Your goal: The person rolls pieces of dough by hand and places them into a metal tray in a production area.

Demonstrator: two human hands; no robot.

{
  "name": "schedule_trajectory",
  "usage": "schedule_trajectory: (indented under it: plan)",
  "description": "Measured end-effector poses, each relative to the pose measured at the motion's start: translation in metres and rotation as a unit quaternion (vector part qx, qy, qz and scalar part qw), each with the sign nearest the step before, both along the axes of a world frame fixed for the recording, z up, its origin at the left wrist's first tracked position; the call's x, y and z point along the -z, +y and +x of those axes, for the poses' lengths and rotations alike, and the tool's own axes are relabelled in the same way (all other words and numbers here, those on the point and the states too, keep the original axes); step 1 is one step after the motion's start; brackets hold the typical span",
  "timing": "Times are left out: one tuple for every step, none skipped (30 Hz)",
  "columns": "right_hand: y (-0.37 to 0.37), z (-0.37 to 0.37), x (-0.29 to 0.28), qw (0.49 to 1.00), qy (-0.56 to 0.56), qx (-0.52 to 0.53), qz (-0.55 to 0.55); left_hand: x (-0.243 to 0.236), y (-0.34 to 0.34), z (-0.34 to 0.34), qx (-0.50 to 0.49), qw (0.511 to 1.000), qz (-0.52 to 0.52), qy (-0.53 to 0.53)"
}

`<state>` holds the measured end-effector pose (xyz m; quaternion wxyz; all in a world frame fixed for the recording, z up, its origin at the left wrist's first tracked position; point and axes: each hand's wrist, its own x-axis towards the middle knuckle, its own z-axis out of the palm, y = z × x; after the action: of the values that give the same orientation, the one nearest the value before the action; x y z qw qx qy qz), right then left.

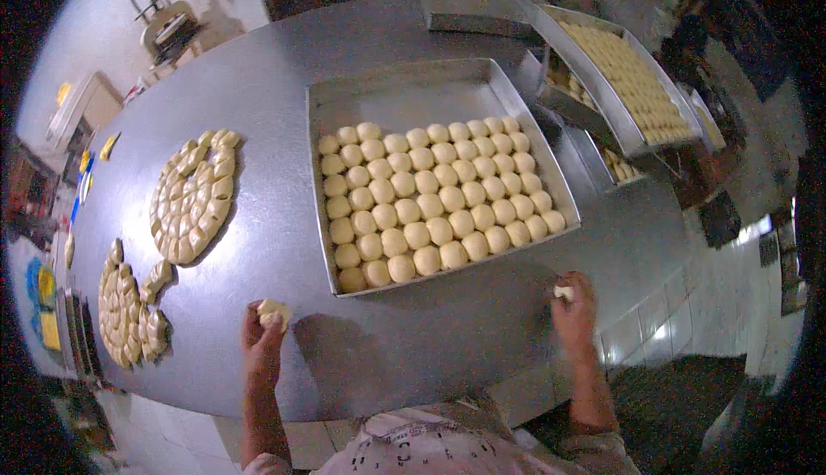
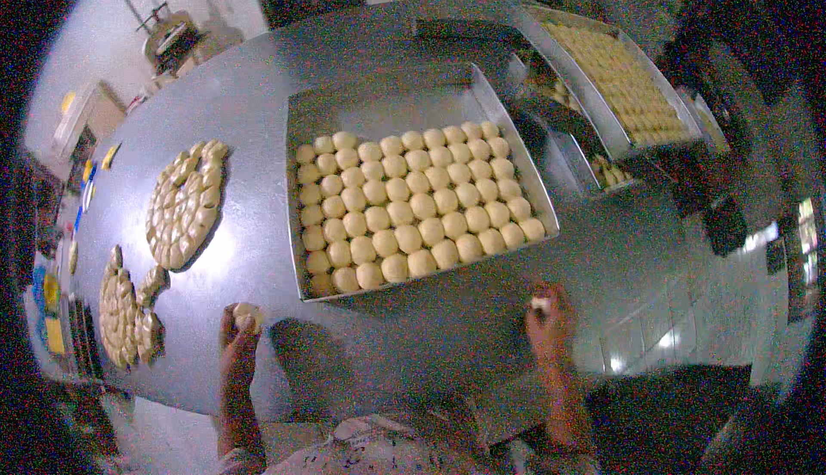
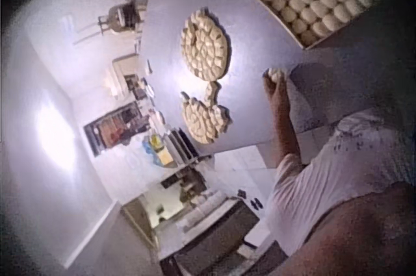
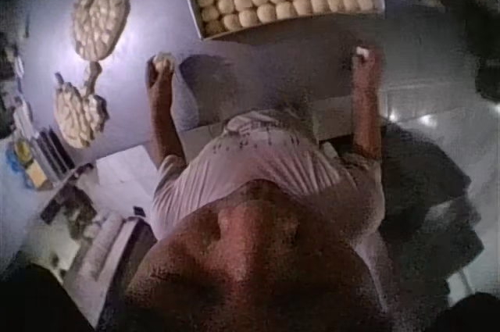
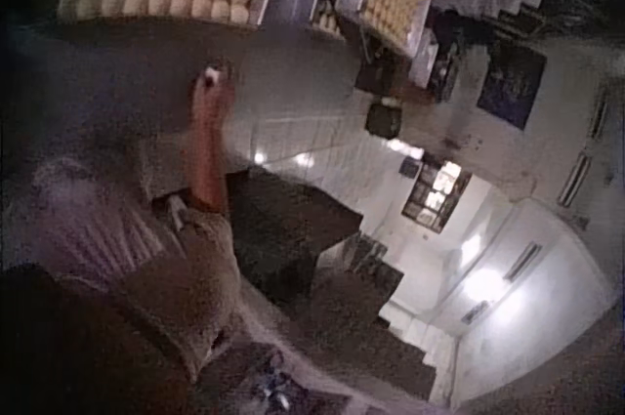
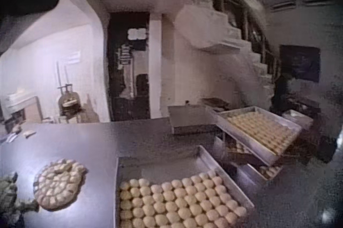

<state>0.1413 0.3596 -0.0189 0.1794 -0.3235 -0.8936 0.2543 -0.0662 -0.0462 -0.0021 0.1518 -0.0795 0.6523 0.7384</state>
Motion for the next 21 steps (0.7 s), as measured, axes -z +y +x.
schedule_trajectory:
  plan:
    - [0.024,0.000,-0.009,0.986,0.062,-0.013,-0.157,0.003,-0.008,0.002,-0.022,1.000,0.011,-0.005]
    - [0.042,-0.011,-0.016,0.941,0.122,-0.029,-0.314,0.005,-0.018,0.008,-0.046,0.999,0.018,-0.005]
    - [0.039,-0.043,-0.039,0.900,0.213,-0.016,-0.380,0.006,-0.024,0.014,-0.073,0.997,0.023,-0.004]
    - [0.033,-0.085,-0.062,0.847,0.293,-0.002,-0.443,0.004,-0.023,0.022,-0.100,0.994,-0.050,-0.006]
    - [0.038,-0.121,-0.075,0.946,0.309,-0.062,-0.074,0.008,-0.022,0.029,-0.110,0.993,-0.044,-0.005]
    - [0.041,-0.160,-0.084,0.900,0.295,-0.113,0.302,0.014,-0.023,0.038,-0.123,0.992,-0.041,0.001]
    - [0.038,-0.201,-0.088,0.874,0.313,-0.058,0.366,0.020,-0.023,0.046,-0.136,0.990,-0.038,0.009]
    - [0.034,-0.244,-0.098,0.901,0.406,-0.070,0.139,0.020,-0.018,0.046,-0.102,0.993,-0.063,0.009]
    - [0.032,-0.288,-0.105,0.842,0.530,-0.059,-0.083,0.014,-0.007,0.047,-0.105,0.992,-0.075,-0.001]
    - [0.040,-0.326,-0.074,0.841,0.536,-0.038,-0.066,0.003,0.009,0.045,-0.102,0.991,-0.084,-0.009]
    - [0.031,-0.355,-0.042,0.888,0.457,-0.030,0.041,-0.004,0.017,0.044,-0.103,0.990,-0.096,-0.020]
    - [0.018,-0.364,-0.022,0.935,0.344,-0.077,0.024,-0.007,0.009,0.047,-0.087,0.993,-0.072,-0.012]
    - [0.003,-0.367,-0.007,0.965,0.229,-0.125,0.010,-0.005,-0.003,0.051,-0.082,0.995,-0.056,-0.003]
    - [-0.018,-0.371,-0.002,0.977,0.117,-0.176,-0.002,-0.002,-0.017,0.055,-0.080,0.996,-0.041,0.011]
    - [-0.044,-0.360,-0.024,0.965,0.176,-0.192,-0.028,0.005,-0.026,0.057,-0.077,0.997,-0.018,0.020]
    - [-0.073,-0.335,-0.056,0.949,0.229,-0.209,-0.054,0.009,-0.026,0.057,-0.064,0.997,0.028,-0.017]
    - [-0.106,-0.308,-0.067,0.947,0.176,-0.258,-0.081,0.011,-0.027,0.058,-0.054,0.994,0.068,-0.062]
    - [-0.146,-0.282,-0.069,0.934,0.123,-0.316,-0.115,0.014,-0.034,0.061,-0.059,0.988,0.103,-0.103]
    - [-0.179,-0.246,-0.066,0.864,0.152,-0.448,-0.172,0.030,-0.031,0.062,-0.014,0.982,0.154,-0.107]
    - [-0.199,-0.215,-0.064,0.806,0.052,-0.555,-0.199,0.042,-0.020,0.060,0.034,0.972,0.207,-0.104]
    - [-0.212,-0.192,-0.061,0.795,0.023,-0.581,-0.173,0.021,-0.001,0.062,0.084,0.962,0.236,-0.110]
